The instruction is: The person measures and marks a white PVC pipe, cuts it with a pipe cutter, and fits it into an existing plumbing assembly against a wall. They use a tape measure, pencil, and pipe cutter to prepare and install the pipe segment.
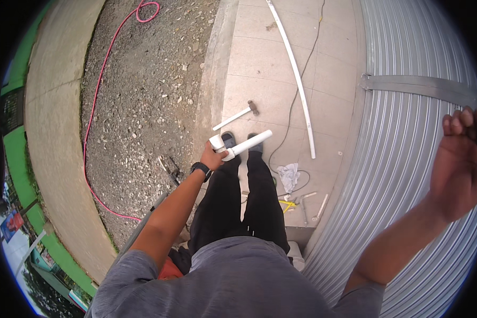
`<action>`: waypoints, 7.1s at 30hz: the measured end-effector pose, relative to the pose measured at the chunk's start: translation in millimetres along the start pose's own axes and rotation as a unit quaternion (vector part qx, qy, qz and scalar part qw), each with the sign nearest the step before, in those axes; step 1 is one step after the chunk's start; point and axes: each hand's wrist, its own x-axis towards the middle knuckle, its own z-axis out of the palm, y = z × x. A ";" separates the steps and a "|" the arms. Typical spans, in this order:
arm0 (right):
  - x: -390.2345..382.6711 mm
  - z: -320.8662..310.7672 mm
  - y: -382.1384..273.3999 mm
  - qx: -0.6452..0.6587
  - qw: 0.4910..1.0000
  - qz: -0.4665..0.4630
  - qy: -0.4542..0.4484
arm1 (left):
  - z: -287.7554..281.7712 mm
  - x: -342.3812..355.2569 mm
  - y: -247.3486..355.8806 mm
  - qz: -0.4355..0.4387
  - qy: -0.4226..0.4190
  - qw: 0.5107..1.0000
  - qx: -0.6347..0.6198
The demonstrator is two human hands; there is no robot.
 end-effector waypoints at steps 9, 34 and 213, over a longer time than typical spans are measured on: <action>-517.9 -91.4 515.9 -0.462 0.655 0.565 -0.194 | 208.2 268.4 -39.3 0.044 -0.258 0.935 0.239; -162.3 -26.8 296.5 -0.430 0.721 0.515 -0.173 | -335.9 11.7 15.4 -0.030 -0.128 0.919 0.371; 4864.6 798.8 1631.3 0.121 0.552 0.680 0.468 | -659.4 3744.4 4896.9 0.390 -0.157 0.853 0.310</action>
